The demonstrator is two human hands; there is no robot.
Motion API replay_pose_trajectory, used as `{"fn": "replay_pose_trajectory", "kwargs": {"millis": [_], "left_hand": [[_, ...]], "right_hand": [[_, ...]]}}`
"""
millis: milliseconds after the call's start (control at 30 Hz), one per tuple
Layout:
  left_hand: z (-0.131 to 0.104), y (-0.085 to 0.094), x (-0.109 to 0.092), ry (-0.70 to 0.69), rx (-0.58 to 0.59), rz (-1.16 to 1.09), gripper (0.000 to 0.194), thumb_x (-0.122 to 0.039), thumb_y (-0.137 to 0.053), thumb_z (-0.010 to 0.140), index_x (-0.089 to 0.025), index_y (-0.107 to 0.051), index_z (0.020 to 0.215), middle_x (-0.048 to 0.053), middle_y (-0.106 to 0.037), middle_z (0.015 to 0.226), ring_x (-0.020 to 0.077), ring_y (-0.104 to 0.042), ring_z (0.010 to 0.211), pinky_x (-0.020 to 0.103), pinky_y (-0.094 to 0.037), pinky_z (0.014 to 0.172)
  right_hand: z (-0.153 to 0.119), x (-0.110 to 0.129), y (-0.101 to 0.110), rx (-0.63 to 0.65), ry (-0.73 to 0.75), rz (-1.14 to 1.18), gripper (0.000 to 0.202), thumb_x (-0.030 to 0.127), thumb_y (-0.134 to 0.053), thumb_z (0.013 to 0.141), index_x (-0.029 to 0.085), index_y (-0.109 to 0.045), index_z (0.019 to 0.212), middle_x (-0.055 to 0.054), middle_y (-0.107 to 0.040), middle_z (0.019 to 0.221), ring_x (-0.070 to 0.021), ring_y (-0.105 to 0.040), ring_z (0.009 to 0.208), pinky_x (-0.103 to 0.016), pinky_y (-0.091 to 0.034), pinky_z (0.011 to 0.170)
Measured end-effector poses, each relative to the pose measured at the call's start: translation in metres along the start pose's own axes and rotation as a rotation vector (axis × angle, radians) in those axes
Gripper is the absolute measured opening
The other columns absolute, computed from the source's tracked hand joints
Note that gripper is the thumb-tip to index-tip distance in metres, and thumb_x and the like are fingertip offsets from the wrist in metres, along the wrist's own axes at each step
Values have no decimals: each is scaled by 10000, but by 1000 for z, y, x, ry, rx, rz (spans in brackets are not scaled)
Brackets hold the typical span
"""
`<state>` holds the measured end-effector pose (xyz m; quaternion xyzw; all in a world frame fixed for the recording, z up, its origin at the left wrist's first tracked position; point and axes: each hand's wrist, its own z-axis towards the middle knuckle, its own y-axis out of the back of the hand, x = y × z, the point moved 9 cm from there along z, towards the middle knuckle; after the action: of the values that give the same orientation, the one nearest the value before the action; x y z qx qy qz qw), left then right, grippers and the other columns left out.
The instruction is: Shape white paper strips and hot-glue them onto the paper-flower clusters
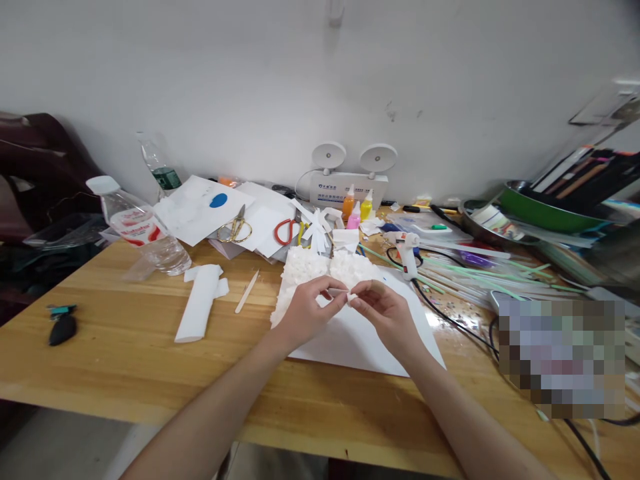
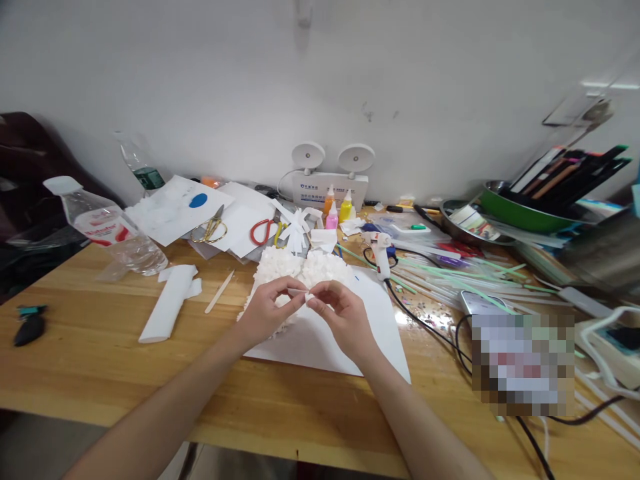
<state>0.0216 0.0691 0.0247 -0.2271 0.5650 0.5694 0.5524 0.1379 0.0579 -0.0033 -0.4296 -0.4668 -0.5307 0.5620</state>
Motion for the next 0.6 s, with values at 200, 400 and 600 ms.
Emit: {"fn": "replay_pose_trajectory", "kwargs": {"millis": [200,400,600], "left_hand": [[0,-3,2,19,17,-57,189,-273,-494,801,-158,-630,863,35,-653,835,138,-577,752,233,-454,670],[-1,-1,4,14,-24,-75,204,-290,-521,788,-169,-649,890,37,-669,853,141,-583,754,241,-459,681],[-2,-1,7,38,-37,-73,205,-293,-524,786,-175,-649,899,33,-671,843,137,-588,740,226,-458,657]], "right_hand": [[0,-2,5,-58,-10,18,157,307,-648,698,211,-567,793,-6,-568,755,-140,-551,713,-286,-464,684],[0,0,8,-93,-8,38,126,292,-651,695,210,-574,752,4,-561,733,-132,-539,706,-271,-457,679],[1,-4,9,-109,-38,35,149,307,-667,671,198,-577,719,-1,-556,707,-130,-523,676,-267,-450,643]]}}
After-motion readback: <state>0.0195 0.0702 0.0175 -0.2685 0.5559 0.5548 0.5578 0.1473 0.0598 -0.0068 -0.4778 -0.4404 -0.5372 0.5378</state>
